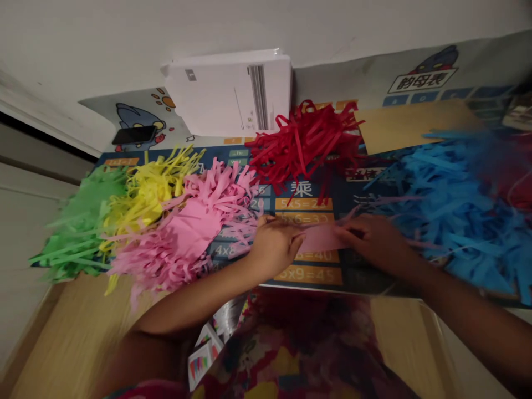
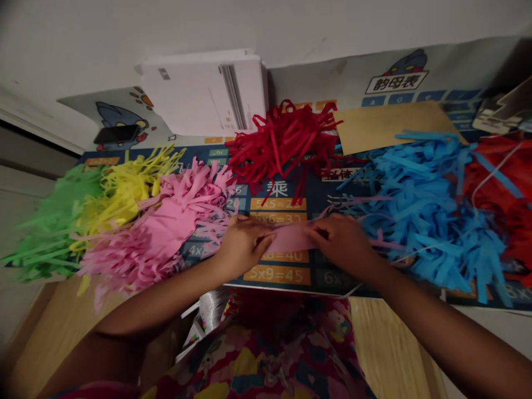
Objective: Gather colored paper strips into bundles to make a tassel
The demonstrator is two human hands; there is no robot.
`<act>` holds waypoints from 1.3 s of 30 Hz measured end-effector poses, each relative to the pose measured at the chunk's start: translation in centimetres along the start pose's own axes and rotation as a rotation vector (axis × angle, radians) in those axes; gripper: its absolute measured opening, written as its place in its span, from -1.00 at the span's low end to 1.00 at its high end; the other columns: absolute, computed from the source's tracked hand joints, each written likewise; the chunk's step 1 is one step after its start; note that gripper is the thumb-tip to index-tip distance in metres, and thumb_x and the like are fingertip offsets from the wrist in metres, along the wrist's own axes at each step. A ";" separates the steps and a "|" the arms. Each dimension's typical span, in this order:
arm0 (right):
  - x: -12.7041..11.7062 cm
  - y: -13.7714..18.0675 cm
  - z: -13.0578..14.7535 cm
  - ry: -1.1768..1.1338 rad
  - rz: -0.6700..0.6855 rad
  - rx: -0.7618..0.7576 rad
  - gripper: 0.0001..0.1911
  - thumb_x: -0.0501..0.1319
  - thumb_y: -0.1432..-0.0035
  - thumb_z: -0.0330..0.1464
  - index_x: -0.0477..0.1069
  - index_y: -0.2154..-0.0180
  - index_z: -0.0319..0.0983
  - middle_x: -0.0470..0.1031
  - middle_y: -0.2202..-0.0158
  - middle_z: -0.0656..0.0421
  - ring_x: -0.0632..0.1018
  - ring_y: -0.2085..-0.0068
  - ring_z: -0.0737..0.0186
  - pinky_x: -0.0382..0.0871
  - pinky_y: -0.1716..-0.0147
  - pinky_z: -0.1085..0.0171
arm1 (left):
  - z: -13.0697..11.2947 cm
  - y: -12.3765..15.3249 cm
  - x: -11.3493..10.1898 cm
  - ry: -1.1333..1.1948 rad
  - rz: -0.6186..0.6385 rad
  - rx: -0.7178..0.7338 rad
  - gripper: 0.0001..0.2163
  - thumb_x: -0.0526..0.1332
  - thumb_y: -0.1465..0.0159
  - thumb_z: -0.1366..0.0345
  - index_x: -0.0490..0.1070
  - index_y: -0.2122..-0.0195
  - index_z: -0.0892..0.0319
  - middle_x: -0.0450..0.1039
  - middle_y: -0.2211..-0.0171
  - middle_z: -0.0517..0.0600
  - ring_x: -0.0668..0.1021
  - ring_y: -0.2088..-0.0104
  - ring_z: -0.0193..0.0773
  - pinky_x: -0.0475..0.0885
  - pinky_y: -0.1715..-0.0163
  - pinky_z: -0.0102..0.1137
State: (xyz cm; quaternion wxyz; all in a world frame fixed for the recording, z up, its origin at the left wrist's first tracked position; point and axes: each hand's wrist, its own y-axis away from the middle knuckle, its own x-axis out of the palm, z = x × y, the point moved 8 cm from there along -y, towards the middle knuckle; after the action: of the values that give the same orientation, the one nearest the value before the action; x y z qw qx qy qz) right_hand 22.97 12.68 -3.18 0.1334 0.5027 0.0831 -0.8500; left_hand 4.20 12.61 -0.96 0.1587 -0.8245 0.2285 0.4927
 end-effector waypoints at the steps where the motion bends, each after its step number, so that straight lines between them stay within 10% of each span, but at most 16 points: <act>1: 0.0 -0.4 0.1 0.058 -0.010 0.010 -0.69 0.16 -0.29 -0.19 0.55 0.40 -0.18 0.61 0.36 0.14 0.56 0.30 0.10 0.24 0.31 0.19 | 0.0 -0.3 0.2 -0.039 0.001 -0.021 -0.85 0.19 -0.35 0.27 0.57 0.25 0.11 0.65 0.27 0.00 0.62 0.22 -0.13 0.27 0.01 -0.12; 18: 0.5 -1.3 -0.7 0.091 0.010 0.078 -0.67 0.19 -0.23 -0.13 0.44 0.50 -0.16 0.49 0.54 0.22 0.46 0.49 0.22 0.11 0.42 0.23 | 0.4 -1.7 0.4 -0.205 -0.014 -0.078 -0.84 0.20 -0.33 0.22 0.49 0.23 0.18 0.57 0.37 0.03 0.56 0.27 -0.10 0.30 0.09 -0.13; 22: -2.1 -0.7 0.5 0.288 -0.148 0.058 -0.78 0.22 -0.20 -0.18 0.46 0.30 -0.21 0.56 0.36 0.09 0.53 0.32 0.05 0.16 0.30 0.15 | -1.9 -1.3 0.3 -0.292 0.015 0.308 -0.82 0.08 -0.42 0.32 0.47 0.14 0.15 0.53 0.10 0.07 0.48 0.03 -0.10 0.26 -0.03 -0.13; 26: -2.8 1.3 5.0 0.364 -0.125 -0.340 -0.79 0.10 -0.20 -0.47 0.47 0.19 -0.18 0.56 0.11 0.06 0.51 0.06 -0.02 0.13 0.05 0.04 | -3.8 0.1 1.0 -0.393 0.196 0.576 -0.75 0.00 -0.43 0.37 0.50 0.17 0.17 0.53 0.21 0.05 0.50 0.15 -0.14 0.14 -0.20 0.00; 29: -1.0 2.5 6.4 0.306 0.055 -0.569 -0.66 0.11 -0.08 -0.55 0.47 0.12 -0.18 0.56 0.09 0.06 0.51 0.04 0.03 0.12 0.00 0.06 | -4.6 0.3 0.6 -0.472 0.191 0.525 -0.75 0.12 -0.34 0.24 0.50 0.12 0.27 0.52 0.19 0.13 0.53 0.20 -0.06 -0.01 -0.27 0.17; 39: -0.7 0.8 2.6 0.123 -0.032 -0.450 -0.64 0.16 -0.03 -0.51 0.48 0.09 -0.27 0.58 0.10 0.04 0.53 0.11 0.06 0.11 0.07 0.10 | -3.3 0.8 0.5 -0.479 0.012 0.348 -0.76 0.11 -0.31 0.43 0.45 0.04 0.22 0.59 0.25 0.09 0.61 0.21 -0.10 0.00 -0.29 0.18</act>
State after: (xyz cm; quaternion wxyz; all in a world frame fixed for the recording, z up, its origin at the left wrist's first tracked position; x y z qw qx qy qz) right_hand 21.35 11.34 -1.36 0.2232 0.5097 0.2867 -0.7799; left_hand 6.41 10.22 0.08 0.3444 -0.6436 0.2707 0.6277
